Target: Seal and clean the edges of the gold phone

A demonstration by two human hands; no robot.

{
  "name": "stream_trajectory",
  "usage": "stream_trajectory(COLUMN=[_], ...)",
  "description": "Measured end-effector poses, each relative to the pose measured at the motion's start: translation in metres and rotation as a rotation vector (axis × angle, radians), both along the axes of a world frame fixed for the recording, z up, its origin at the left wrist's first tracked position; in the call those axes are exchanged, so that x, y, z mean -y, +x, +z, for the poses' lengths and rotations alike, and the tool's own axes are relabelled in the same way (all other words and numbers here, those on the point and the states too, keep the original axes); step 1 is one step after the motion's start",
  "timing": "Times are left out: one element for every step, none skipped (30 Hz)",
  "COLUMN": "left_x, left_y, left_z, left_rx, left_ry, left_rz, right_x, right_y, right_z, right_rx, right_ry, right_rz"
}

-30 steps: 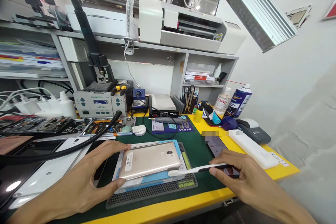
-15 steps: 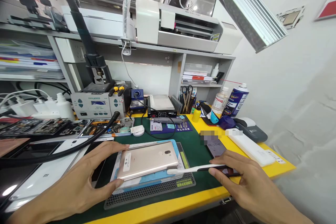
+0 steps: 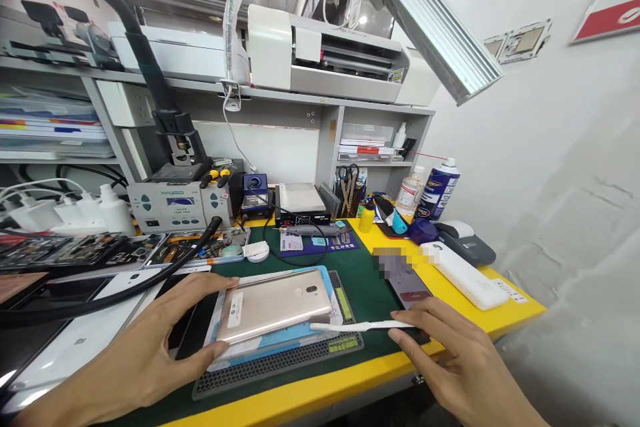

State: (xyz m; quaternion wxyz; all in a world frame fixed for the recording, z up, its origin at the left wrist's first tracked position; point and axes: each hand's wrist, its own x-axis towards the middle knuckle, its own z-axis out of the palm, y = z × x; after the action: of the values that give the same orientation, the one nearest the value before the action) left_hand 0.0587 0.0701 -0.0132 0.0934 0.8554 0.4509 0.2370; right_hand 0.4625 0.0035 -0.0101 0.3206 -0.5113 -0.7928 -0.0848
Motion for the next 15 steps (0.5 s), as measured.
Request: stream_trajectory(left_x=[0.000,0.000,0.001,0.001,0.001,0.002,0.002,0.002,0.002,0.002,0.001,0.000,-0.001,-0.002,-0.004], left_y=[0.000,0.001,0.001,0.002,0.002,0.002,0.003,0.003,0.003,0.003,0.003,0.002,0.001,0.000,-0.002], left_z=[0.000,0.000,0.000,0.000,0.000,-0.001,-0.001,-0.002,-0.003,-0.004,-0.004,-0.005,-0.005,-0.006,-0.007], left_rx=[0.014,0.024,0.029,0.032,0.035,0.038,0.046,0.057,0.066,0.066,0.053,0.033,0.009,-0.015,-0.036], left_ry=[0.007,0.013,0.014,0.015,0.013,0.011,0.012,0.014,0.018,0.022,0.024,0.028,0.034,0.045,0.057], left_rz=[0.011,0.019,0.022,0.026,0.028,0.031,0.040,0.051,0.064,0.070,0.067,0.059,0.048,0.037,0.028], right_x=[0.001,0.002,0.003,0.004,0.005,0.006,0.007,0.008,0.009,0.010,0.012,0.014,0.017,0.020,0.023], right_y=[0.000,0.000,-0.001,-0.001,-0.001,0.000,0.001,0.002,0.004,0.005,0.006,0.005,0.003,-0.002,-0.009], right_z=[0.000,-0.001,-0.002,-0.002,-0.004,-0.005,-0.006,-0.007,-0.008,-0.009,-0.010,-0.011,-0.012,-0.013,-0.015], right_rx=[0.009,0.016,0.021,0.020,0.013,0.001,-0.018,-0.041,-0.064,-0.087,-0.107,-0.122,-0.133,-0.141,-0.147], right_ry=[0.008,0.020,0.034,0.049,0.064,0.080,0.098,0.116,0.127,0.127,0.114,0.082,0.039,-0.006,-0.051], right_rz=[-0.001,-0.005,-0.008,-0.011,-0.012,-0.014,-0.019,-0.035,-0.059,-0.091,-0.124,-0.153,-0.170,-0.172,-0.157])
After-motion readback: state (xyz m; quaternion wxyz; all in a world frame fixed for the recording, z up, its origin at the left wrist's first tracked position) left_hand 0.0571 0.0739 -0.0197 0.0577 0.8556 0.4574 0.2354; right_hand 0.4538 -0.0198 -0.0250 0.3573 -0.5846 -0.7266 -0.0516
